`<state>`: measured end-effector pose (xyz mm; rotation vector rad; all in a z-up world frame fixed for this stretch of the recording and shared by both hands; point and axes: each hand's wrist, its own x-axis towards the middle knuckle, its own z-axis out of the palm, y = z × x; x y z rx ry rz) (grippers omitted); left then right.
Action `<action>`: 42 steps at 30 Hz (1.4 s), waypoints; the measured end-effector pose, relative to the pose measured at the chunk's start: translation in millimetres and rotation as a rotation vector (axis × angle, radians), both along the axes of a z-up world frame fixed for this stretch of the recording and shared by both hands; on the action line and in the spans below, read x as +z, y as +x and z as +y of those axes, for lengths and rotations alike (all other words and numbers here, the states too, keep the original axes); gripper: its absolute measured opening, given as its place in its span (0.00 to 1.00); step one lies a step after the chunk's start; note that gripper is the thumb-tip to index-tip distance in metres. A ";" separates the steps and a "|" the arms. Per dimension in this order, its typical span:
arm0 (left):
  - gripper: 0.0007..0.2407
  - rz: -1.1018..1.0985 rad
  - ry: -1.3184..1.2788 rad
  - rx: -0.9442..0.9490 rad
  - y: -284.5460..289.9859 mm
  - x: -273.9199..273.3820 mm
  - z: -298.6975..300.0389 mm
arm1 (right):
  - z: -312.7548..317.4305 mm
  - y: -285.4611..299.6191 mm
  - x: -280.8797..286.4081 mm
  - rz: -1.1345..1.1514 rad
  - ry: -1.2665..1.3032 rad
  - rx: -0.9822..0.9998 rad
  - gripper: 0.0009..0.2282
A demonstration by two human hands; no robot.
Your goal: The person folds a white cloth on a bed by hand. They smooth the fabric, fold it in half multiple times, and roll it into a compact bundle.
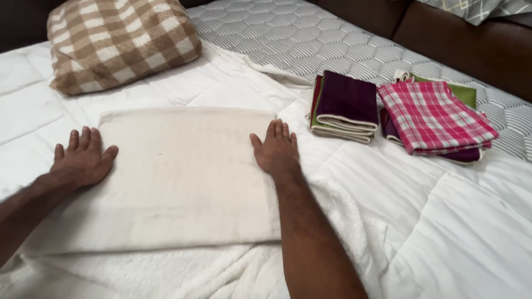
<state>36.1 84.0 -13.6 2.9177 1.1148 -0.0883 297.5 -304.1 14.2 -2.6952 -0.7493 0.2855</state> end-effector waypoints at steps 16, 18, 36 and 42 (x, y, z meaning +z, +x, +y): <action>0.29 -0.079 -0.173 -0.385 -40.4 30.8 -118.7 | -1.4 -128.2 13.7 -0.001 -0.054 0.394 0.36; 0.29 -0.073 -0.171 -0.335 -51.5 34.9 -115.6 | -4.7 -125.1 11.2 -0.015 -0.087 0.366 0.36; 0.28 -0.086 -0.139 -0.100 -107.9 40.9 -71.7 | -68.7 -113.3 47.8 -0.049 0.006 0.044 0.27; 0.32 0.121 -0.048 0.065 -134.5 77.4 -62.1 | -85.1 -113.1 75.8 -0.085 0.185 -0.083 0.15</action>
